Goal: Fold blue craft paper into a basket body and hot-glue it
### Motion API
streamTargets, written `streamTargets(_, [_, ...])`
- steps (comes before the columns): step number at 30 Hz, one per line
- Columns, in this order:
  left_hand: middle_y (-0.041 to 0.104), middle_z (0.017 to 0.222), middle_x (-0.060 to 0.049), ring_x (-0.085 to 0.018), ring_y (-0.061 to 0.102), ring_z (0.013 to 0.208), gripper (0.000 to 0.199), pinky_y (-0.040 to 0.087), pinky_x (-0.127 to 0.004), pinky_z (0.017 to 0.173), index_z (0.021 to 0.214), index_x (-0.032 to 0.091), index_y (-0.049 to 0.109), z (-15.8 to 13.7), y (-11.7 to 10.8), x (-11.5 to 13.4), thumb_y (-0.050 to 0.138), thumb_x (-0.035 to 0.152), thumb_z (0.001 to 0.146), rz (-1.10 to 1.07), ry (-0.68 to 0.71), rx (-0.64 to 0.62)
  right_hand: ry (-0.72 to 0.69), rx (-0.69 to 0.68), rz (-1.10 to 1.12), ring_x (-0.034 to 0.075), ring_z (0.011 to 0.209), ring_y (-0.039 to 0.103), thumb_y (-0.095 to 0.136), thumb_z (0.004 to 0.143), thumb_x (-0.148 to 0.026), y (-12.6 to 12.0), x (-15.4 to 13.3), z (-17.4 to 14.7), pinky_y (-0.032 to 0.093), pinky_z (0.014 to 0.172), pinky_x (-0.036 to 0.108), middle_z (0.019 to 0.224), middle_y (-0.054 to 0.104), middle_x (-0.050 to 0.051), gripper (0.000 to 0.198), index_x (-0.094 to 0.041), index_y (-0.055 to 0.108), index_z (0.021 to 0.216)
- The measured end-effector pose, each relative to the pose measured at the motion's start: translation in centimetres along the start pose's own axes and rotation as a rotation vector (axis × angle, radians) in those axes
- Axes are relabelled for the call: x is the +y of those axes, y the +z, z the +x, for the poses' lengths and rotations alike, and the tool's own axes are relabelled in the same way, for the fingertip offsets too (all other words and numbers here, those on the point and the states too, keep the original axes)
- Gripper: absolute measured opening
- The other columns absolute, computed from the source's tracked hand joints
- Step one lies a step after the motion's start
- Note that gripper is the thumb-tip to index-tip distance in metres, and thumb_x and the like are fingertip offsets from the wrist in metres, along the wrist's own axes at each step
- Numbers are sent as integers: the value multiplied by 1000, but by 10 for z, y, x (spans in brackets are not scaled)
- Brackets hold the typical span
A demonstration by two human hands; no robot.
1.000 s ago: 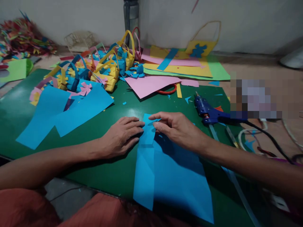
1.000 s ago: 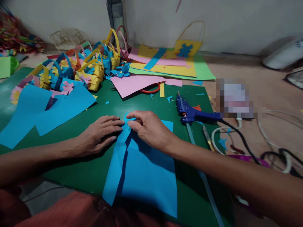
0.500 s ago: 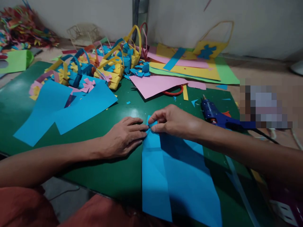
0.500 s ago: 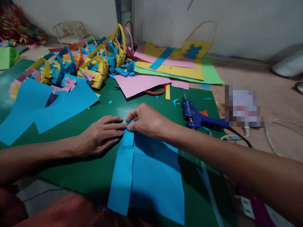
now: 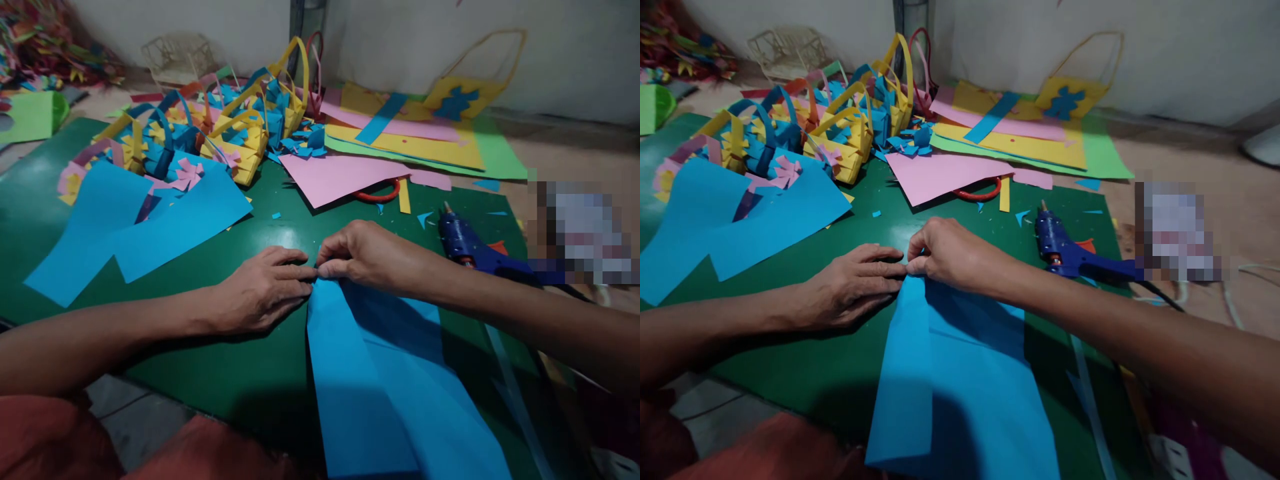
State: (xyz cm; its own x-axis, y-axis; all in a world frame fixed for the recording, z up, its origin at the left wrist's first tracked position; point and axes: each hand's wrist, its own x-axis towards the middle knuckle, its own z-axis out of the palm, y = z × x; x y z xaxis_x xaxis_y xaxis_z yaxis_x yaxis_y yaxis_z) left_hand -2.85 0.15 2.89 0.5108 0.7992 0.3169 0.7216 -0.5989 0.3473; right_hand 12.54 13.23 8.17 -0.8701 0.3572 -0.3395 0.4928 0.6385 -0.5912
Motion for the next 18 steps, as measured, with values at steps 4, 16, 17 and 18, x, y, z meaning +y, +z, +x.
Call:
streamTargets(4, [62, 116, -7, -25, 47, 114, 22, 39, -41, 97, 97, 14, 63, -1, -1, -1, 43, 19, 89, -27, -7, -17, 1, -34, -73, 7, 46, 35, 59, 73, -25, -2, -1, 5, 25, 48, 22, 46, 45, -5, 13, -17, 67, 66])
streamTargets(16, [57, 114, -15, -26, 48, 108, 25, 44, -41, 89, 97, 14, 63, -1, -5, -1, 40, 21, 89, 45, 1, -30, 70, -264, -37, 10, 46, 53, 52, 73, -19, -15, -2, 21, 35, 45, 20, 49, 59, -1, 13, -16, 64, 70])
streamTargets(17, [57, 114, -15, -26, 49, 107, 25, 44, -42, 88, 96, 14, 63, -2, -5, -1, 41, 21, 89, 45, 5, -29, 71, -258, -39, 10, 44, 52, 52, 72, -19, -15, -2, 22, 35, 45, 20, 49, 58, -1, 12, -16, 63, 68])
streamTargets(18, [58, 113, -16, -27, 49, 107, 24, 44, -42, 88, 96, 14, 64, -2, -4, -1, 41, 20, 88, 43, 10, -29, 71, -250, -40, 10, 43, 51, 53, 72, -18, -15, -3, 23, 34, 44, 20, 48, 58, -2, 11, -17, 63, 66])
